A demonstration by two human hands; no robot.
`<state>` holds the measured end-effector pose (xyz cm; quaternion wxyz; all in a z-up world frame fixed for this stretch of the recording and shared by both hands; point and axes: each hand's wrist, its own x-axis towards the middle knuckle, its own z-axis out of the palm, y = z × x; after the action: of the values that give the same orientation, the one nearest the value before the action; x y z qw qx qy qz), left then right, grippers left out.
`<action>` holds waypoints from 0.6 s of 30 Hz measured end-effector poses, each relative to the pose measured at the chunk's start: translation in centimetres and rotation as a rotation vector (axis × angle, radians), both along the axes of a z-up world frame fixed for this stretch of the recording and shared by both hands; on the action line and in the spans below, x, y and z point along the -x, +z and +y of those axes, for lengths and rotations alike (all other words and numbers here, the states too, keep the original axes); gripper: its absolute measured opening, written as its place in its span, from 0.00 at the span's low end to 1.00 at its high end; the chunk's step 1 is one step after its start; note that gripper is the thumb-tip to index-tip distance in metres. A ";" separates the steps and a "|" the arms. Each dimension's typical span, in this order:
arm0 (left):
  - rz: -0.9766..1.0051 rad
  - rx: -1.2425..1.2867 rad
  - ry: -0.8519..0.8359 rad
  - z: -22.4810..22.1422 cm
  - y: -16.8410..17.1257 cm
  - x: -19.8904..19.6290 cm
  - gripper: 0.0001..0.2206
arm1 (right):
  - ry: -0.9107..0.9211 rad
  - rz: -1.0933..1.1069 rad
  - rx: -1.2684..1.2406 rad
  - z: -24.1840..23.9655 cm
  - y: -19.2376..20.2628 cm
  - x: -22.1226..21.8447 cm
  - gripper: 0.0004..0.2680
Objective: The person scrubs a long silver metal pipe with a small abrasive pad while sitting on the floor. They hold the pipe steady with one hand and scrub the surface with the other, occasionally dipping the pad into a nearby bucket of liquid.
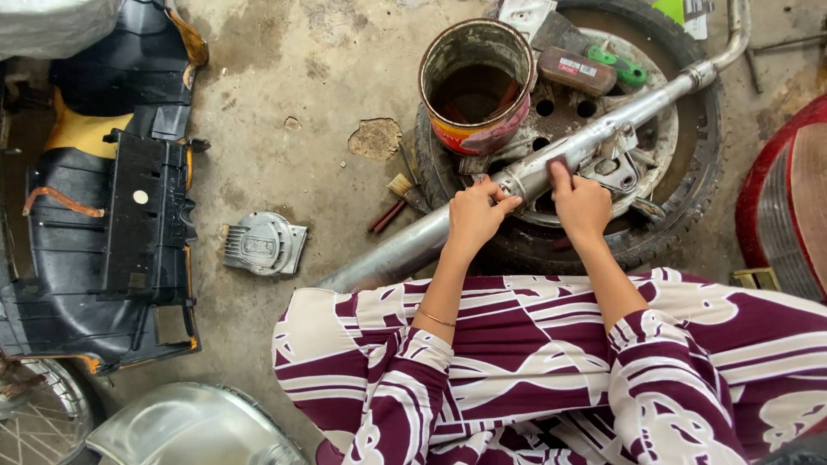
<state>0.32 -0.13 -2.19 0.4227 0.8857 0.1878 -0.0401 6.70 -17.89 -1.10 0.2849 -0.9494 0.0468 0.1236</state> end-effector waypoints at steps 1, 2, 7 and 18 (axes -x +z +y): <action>0.000 -0.001 0.001 0.2 0.1 0.0 0.12 | 0.001 0.000 -0.001 0.4 -1.1 0.4 0.24; 0.008 -0.013 0.001 0.3 0.2 -0.1 0.12 | 0.065 -0.004 0.034 0.7 -2.3 0.8 0.25; 0.008 -0.003 0.001 0.2 2.4 -0.1 0.11 | 0.235 -0.113 0.166 0.4 -1.8 1.8 0.24; -0.119 -0.041 0.000 0.2 2.7 -0.3 0.16 | -0.068 -0.066 -0.168 -0.1 -3.9 -0.7 0.25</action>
<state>0.61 0.09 0.55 0.4148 0.8951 0.1628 0.0165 7.40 -17.99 -4.97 0.3690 -0.9236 0.0590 0.0858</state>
